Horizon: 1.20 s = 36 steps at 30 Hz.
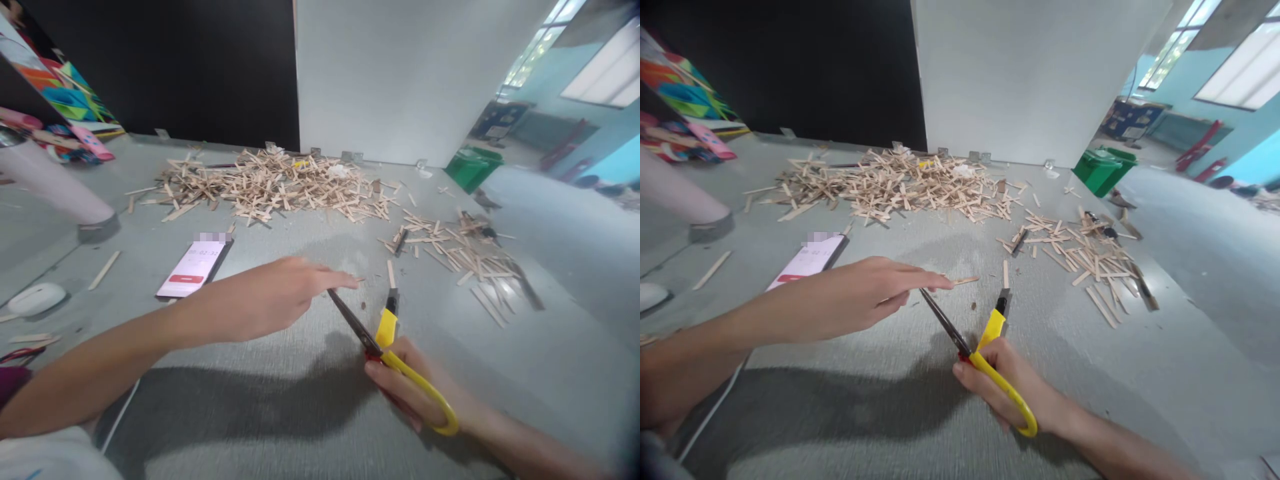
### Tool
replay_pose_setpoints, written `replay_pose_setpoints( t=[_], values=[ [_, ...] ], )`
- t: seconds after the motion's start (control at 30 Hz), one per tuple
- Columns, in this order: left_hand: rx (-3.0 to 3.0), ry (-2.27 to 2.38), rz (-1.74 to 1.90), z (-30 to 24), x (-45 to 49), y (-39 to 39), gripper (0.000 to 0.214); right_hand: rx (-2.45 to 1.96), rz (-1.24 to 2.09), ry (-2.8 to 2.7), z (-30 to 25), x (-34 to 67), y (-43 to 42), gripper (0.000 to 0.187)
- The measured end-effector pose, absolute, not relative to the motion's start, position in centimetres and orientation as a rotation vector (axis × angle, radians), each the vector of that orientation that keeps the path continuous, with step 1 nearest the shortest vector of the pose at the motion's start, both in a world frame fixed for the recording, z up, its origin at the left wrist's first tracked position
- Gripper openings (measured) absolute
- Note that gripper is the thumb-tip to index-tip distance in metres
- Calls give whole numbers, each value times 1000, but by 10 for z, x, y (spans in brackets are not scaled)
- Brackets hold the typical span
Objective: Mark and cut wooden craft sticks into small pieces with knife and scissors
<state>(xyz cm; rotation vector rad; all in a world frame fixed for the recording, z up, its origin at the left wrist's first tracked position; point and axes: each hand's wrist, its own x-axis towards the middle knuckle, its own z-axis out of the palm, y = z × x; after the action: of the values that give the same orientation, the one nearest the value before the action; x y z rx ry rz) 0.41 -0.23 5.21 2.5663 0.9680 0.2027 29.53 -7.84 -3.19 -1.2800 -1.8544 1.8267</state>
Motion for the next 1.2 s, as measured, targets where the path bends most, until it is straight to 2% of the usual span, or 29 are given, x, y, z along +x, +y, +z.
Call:
replay_pose_setpoints(
  t=[0.23,0.43,0.6,0.9,1.03,1.2],
  values=[
    [2548,977,183,49,11,2,74,-1190,1951,-1730,-42,295,-73,77],
    [2489,944,235,53,8,5,63,-1198,1935,-1770,-43,298,-73,68],
    [2440,858,231,57,6,8,49,-1223,1920,-1824,-37,301,-74,69],
    [2501,867,177,48,4,3,44,-1207,1961,-1832,-36,301,-74,67],
    [2519,1027,408,49,8,8,47,-1153,2041,-1617,-49,301,-76,75],
    [2057,963,668,64,10,7,63,-1164,1940,-1351,-60,301,-76,72]
  ],
)
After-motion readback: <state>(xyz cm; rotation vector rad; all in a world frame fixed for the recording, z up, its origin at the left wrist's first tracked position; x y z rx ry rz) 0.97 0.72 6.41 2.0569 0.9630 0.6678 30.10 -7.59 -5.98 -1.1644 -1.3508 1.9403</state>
